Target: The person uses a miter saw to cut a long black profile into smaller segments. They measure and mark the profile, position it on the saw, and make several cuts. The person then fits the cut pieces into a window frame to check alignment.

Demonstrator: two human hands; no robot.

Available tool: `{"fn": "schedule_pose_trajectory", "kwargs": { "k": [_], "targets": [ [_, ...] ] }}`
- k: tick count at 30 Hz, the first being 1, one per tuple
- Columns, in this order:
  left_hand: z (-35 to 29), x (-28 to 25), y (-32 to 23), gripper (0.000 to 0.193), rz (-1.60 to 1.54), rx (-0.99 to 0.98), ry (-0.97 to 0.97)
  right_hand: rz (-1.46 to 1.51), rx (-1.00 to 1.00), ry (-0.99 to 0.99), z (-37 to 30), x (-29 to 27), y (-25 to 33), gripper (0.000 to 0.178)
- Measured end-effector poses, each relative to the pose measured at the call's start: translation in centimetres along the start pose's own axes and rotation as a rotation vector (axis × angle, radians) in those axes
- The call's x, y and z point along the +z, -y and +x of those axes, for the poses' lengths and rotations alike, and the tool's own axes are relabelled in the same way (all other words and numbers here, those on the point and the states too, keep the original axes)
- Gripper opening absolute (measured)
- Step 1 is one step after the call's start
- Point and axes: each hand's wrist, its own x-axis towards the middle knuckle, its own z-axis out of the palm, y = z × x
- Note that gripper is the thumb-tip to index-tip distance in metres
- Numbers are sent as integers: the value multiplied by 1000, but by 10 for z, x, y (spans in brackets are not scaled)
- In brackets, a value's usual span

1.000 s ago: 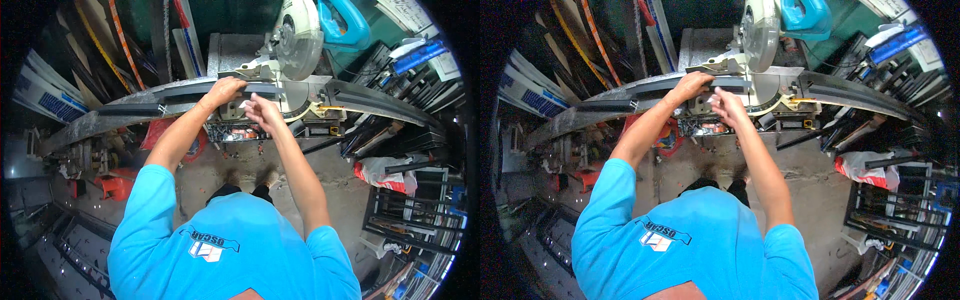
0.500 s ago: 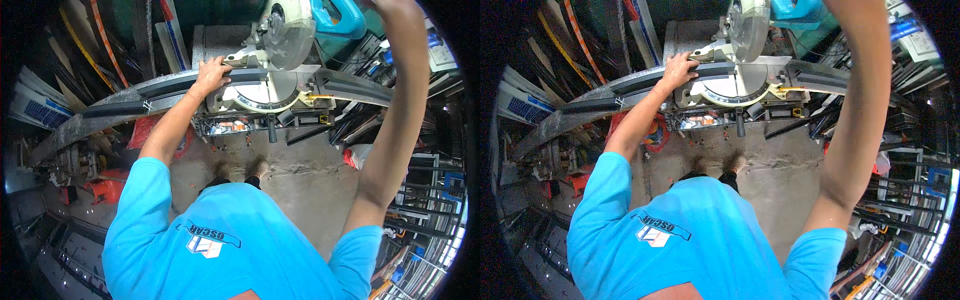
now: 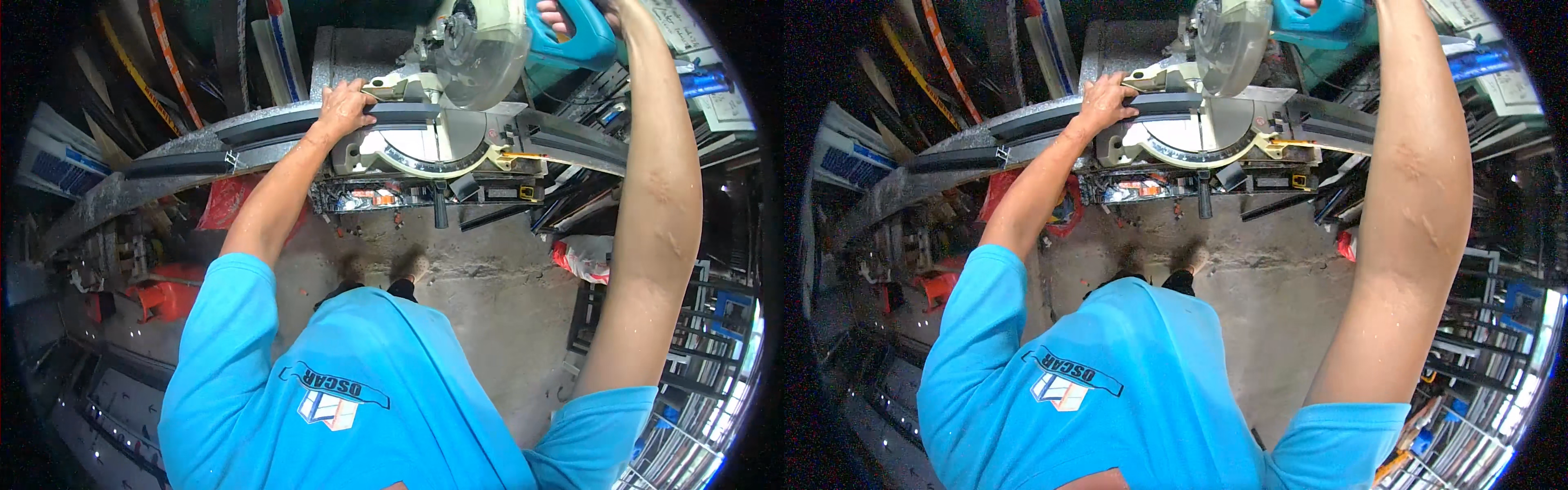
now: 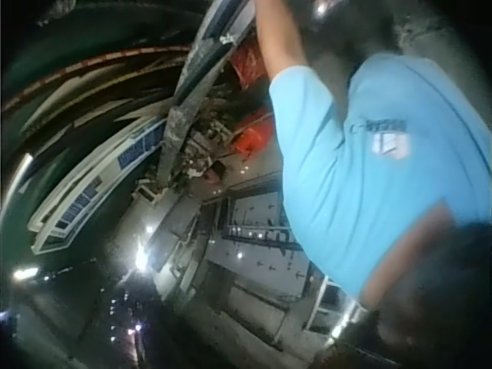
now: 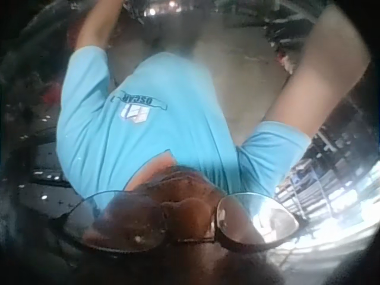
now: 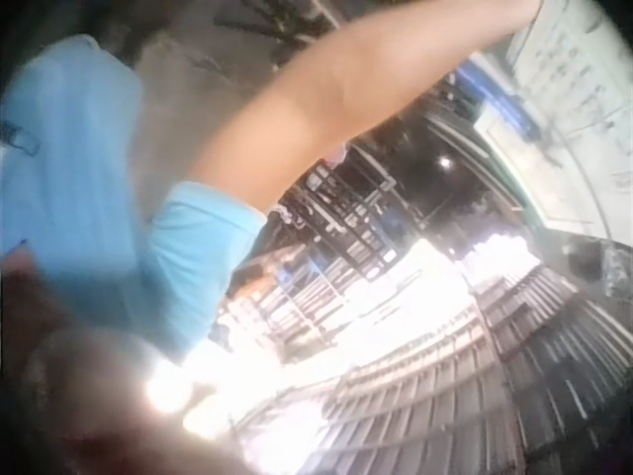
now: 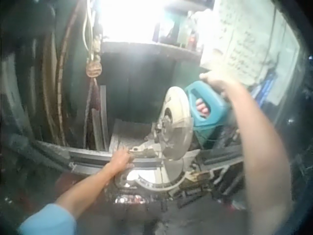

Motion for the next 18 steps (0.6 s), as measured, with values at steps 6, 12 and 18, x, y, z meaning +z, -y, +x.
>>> {"fn": "schedule_pose_trajectory", "kwargs": {
  "k": [6,12,18],
  "targets": [
    [-2,-7,-7,41,94,-60,81,61,7,122,-12,11,-27,61],
    [-4,-12,-6,40,127,-75,92,-28,-82,13,-6,15,-99,61],
    [1,-6,-9,40,110,-32,82,34,-203,-155,-50,36,-146,57]
  ]
}}
